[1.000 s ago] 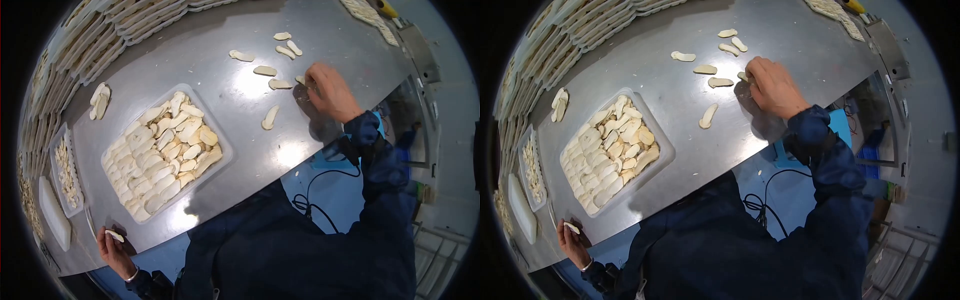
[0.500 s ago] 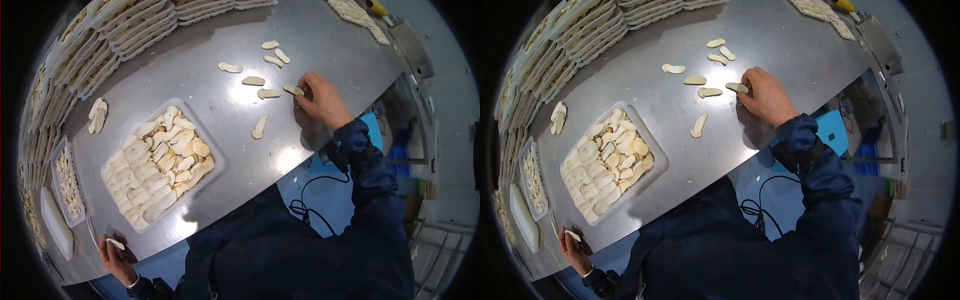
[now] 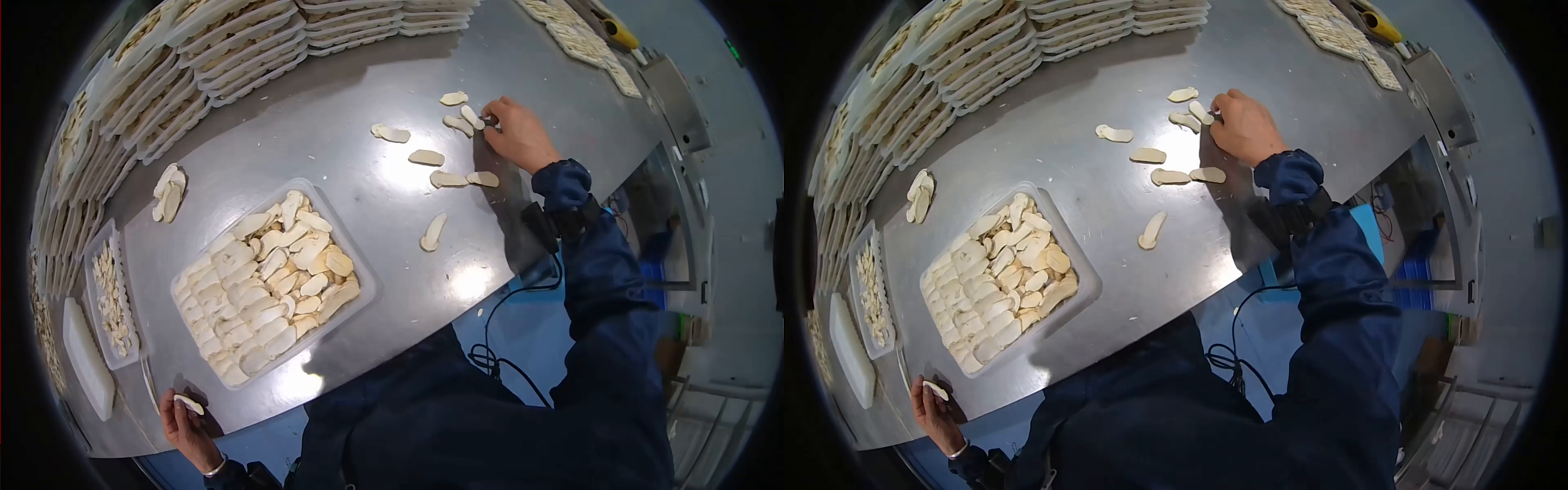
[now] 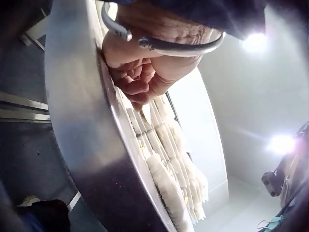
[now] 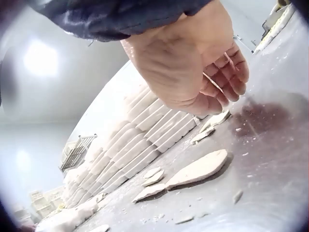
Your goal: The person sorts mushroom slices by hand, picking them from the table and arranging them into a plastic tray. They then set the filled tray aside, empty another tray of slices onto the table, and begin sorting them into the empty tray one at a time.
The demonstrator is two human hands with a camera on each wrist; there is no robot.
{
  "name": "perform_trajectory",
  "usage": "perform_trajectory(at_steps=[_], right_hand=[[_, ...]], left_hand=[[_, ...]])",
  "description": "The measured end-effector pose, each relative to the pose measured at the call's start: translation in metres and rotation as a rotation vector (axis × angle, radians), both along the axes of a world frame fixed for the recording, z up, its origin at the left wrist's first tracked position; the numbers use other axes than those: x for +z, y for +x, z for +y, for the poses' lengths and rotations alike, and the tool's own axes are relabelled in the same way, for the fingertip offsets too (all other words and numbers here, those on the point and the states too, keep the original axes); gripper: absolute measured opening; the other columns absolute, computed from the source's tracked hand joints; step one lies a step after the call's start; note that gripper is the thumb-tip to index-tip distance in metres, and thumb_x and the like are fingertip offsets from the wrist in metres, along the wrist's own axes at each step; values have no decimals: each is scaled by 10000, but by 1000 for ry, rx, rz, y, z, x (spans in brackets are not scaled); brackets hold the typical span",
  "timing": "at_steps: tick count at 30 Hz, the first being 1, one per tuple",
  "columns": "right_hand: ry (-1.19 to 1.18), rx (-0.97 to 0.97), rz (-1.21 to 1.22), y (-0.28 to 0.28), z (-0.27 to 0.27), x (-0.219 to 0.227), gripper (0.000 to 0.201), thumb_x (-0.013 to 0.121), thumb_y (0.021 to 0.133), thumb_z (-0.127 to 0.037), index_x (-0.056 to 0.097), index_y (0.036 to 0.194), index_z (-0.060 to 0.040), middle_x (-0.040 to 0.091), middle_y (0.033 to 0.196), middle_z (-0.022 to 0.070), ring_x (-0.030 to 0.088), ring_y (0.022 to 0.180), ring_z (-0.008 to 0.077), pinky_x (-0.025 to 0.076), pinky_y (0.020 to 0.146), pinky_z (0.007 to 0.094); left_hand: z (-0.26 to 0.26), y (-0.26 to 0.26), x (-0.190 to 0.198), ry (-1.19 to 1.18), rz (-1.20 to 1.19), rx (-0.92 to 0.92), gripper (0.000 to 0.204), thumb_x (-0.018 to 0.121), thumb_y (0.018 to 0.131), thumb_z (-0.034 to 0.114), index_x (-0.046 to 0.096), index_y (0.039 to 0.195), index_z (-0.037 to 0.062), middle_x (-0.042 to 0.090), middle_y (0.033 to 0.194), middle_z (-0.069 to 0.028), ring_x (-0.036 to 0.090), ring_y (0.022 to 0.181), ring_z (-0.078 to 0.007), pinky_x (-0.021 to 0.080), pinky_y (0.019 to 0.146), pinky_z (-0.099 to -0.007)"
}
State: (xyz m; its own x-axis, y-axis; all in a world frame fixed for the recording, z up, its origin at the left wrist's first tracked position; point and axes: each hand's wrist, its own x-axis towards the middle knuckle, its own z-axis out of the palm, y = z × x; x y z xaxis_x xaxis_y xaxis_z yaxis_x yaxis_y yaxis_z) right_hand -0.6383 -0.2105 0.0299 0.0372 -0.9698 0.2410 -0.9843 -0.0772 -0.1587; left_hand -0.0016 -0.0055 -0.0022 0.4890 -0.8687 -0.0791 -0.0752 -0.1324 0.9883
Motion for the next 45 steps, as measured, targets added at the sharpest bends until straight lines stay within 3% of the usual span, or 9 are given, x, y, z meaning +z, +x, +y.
perform_trajectory(at_steps=[3,6,10,13,16,23,27,33,45], right_hand=[[137,12,-73,5,4,10,181,545,775,-98,658,896,-24,621,904,172,601,849,359,477,761,415],[106,14,-322,7,10,17,165,553,772,-100,659,880,-34,628,885,158,603,843,355,478,752,414],[-16,58,-126,23,6,20,155,584,784,-154,653,852,-33,616,883,147,596,829,345,482,741,412],[-25,123,-88,48,0,16,218,599,789,-208,652,849,-5,605,870,158,588,840,342,483,748,418],[86,57,80,63,-7,20,271,609,786,-238,650,836,26,599,852,178,581,849,342,482,763,423],[23,94,64,62,-14,4,188,598,734,-163,619,765,21,587,829,193,576,830,378,473,756,448],[96,30,76,71,-16,16,206,576,748,-113,604,930,-20,587,920,167,573,872,373,471,789,448],[-39,496,41,69,-34,6,209,542,792,-20,605,988,-56,559,1008,136,560,938,357,468,807,424],[38,343,234,65,-26,13,152,592,784,-97,546,879,12,550,853,176,549,835,385,445,731,452]], left_hand=[[0,-1,0,-2,1,-4,213,575,948,94,606,1142,12,574,795,28,388,584,4,297,514,-143],[-2,-2,2,20,-8,-1,209,572,950,93,604,1140,11,573,795,29,390,587,4,298,517,-142],[-6,-12,9,66,-17,80,204,567,952,88,602,1137,9,568,800,29,394,594,3,298,522,-143],[-2,-3,4,51,-27,3,248,571,955,116,596,1183,22,569,824,49,402,614,9,304,535,-144],[0,-1,2,46,-34,-2,243,566,958,119,593,1176,14,556,812,47,393,608,1,306,536,-152],[2,-5,5,90,-38,47,222,554,953,89,588,1157,9,584,871,19,428,637,3,303,531,-146],[1,-9,7,-8,-4,-39,218,550,951,74,586,1149,-7,588,861,-8,431,630,-13,308,526,-157],[1,-11,6,32,3,29,233,555,948,82,584,1161,-7,612,928,-20,473,675,-25,337,559,-152],[0,-15,9,2,58,23,214,586,933,72,616,1137,10,618,904,3,480,670,-13,346,569,-148]])
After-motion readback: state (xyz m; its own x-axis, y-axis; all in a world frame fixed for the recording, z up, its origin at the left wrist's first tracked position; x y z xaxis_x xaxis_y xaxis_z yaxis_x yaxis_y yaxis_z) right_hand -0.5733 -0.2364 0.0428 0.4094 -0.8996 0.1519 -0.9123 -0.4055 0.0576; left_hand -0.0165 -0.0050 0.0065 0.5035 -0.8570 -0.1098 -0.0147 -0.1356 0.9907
